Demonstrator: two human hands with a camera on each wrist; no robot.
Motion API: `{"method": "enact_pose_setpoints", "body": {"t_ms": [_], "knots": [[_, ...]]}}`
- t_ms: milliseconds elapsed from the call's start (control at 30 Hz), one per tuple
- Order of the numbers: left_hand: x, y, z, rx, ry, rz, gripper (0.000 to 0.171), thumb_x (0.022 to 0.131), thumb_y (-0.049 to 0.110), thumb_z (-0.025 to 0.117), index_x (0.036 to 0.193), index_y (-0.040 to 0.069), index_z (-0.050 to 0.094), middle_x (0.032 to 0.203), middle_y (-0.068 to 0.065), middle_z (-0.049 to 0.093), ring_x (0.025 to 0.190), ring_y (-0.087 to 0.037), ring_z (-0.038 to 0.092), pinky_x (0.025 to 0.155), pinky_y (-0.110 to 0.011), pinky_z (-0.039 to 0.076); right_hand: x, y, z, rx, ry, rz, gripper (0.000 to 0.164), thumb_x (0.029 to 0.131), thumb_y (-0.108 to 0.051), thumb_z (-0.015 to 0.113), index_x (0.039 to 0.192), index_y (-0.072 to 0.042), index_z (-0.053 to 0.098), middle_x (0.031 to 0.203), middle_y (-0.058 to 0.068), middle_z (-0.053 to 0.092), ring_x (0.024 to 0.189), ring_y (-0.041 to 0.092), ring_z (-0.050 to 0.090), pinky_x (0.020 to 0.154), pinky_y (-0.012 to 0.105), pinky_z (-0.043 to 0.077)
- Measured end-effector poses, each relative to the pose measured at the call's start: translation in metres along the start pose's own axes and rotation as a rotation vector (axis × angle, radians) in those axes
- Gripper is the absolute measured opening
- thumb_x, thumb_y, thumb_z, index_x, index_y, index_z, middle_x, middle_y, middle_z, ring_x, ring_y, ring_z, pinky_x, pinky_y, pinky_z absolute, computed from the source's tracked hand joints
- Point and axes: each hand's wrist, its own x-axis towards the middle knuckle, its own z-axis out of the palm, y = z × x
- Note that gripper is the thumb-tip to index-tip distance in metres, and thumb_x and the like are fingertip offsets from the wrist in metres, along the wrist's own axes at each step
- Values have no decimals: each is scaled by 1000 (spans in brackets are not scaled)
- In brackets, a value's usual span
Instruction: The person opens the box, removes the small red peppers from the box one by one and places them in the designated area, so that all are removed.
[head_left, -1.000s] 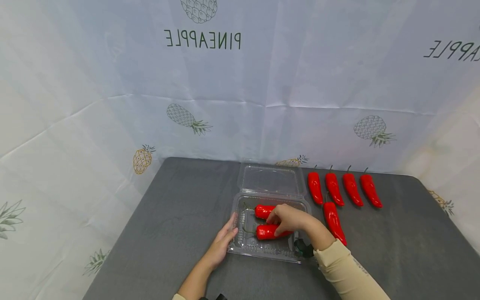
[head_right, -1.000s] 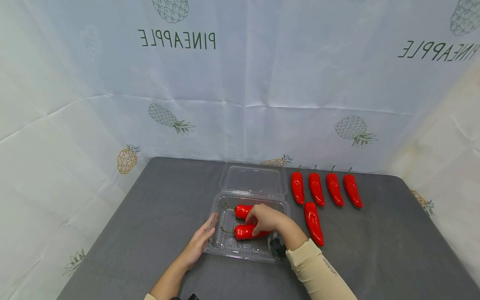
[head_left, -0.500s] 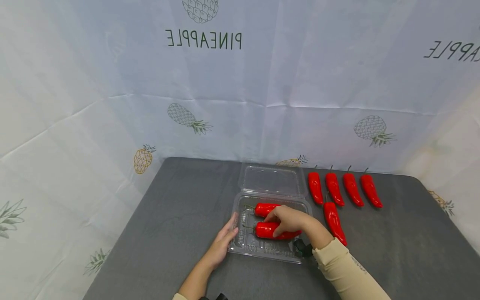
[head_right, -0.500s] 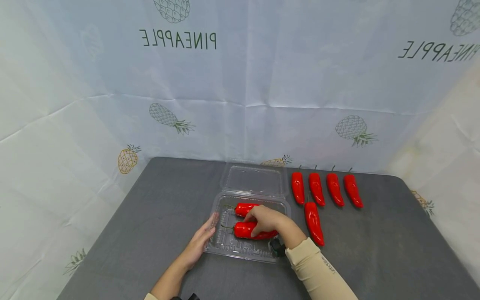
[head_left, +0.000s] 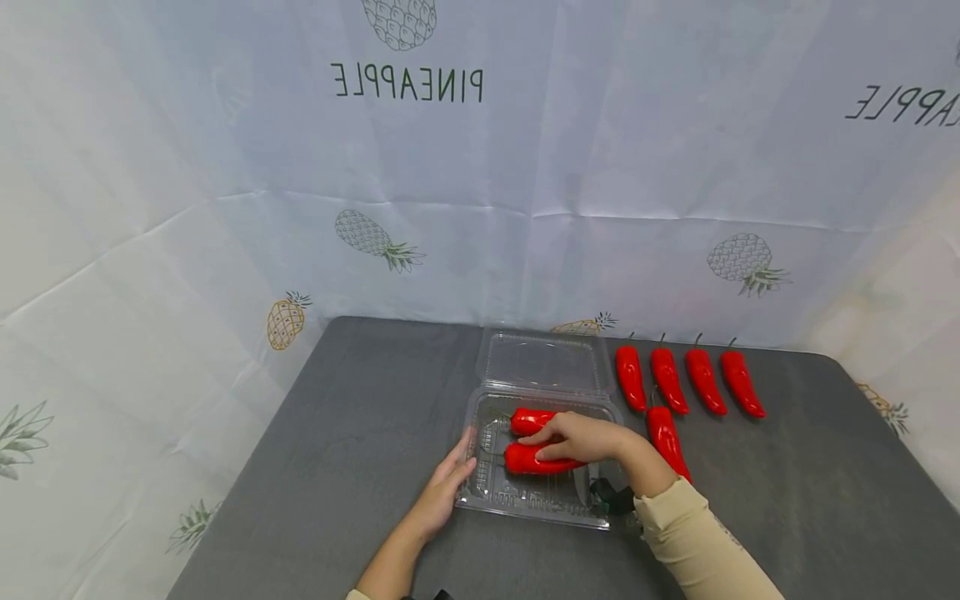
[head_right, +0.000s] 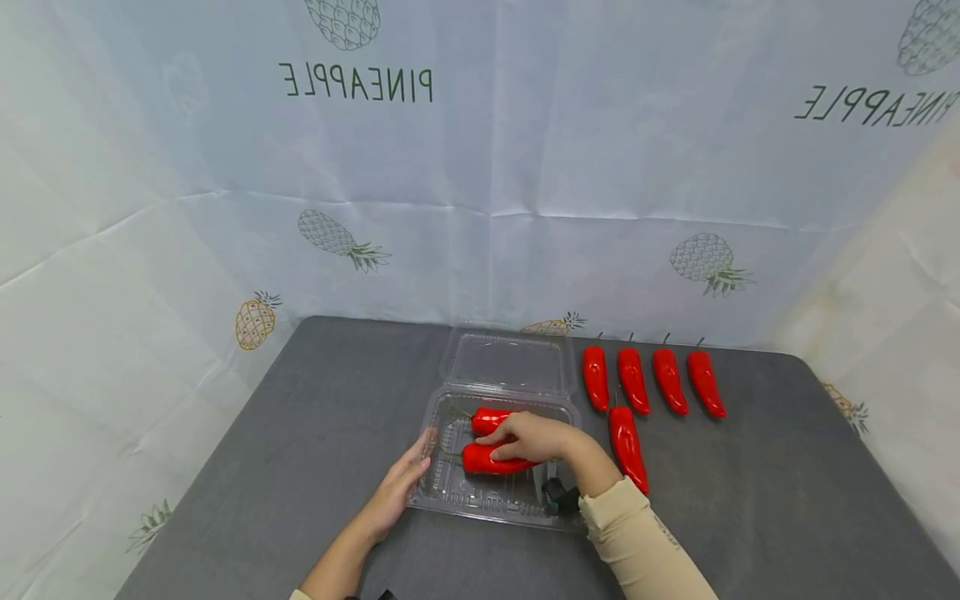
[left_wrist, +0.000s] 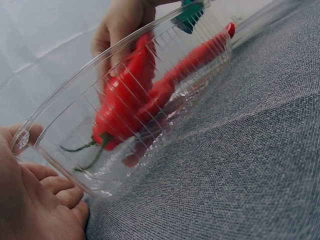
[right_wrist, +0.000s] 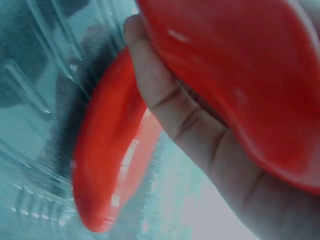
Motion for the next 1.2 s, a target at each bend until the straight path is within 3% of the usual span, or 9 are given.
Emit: {"method": "enact_pose_setpoints", "body": {"t_ms": [167,233,300,467,567,700,967,1200], "knots": [[0,-1,0,-8,-2,14,59,100,22,37,148,-2,12,155,-18,11,144,-31,5,98,1,13,-8,-3,-9,10,45,-38,36,88,-25,63,121,-10,63,81,-5,67,67,4,44,61,18,40],[0,-1,1,-10,-2,18,59,100,22,37,148,-2,12,155,-19,11,144,-31,5,98,1,13,-11,-4,-13,17,72,-52,36,88,-25,63,120,-8,64,90,-2,70,68,3,46,61,18,41],[0,-2,1,-14,-3,23,60,100,22,37,148,-3,12,155,-19,10,144,-32,4,98,1,13,-16,-5,-17,27,91,-58,36,88,-25,63,120,-7,64,86,-1,69,67,4,46,59,19,42],[0,-2,1,-20,-8,22,60,100,23,37,148,-3,11,155,-19,10,144,-32,4,99,1,13,-31,-5,-25,24,150,-75,37,90,-27,61,121,-6,63,104,6,69,77,9,51,62,20,44],[0,-2,1,-22,-14,22,60,100,23,37,148,-3,11,155,-20,9,144,-32,3,98,1,13,-42,-4,-28,-5,205,-68,41,90,-29,60,124,-5,60,120,13,64,95,19,60,73,25,50],[0,-2,0,-21,-22,27,60,100,22,36,147,-4,10,155,-20,8,144,-32,2,99,1,13,-55,-3,-30,-3,280,-28,43,90,-31,59,125,-5,59,125,15,61,114,31,58,85,32,52],[0,-3,0,-20,-19,28,60,100,20,36,147,-5,9,155,-21,8,143,-31,3,99,1,14,-75,3,-30,54,375,36,43,90,-28,60,127,-5,57,120,14,63,105,28,59,76,22,51],[0,-3,0,-23,-25,25,60,100,21,36,147,-5,9,155,-21,7,144,-32,3,98,1,14,-91,8,-27,102,456,99,44,90,-26,61,128,-5,57,116,14,65,93,22,54,65,22,50]]}}
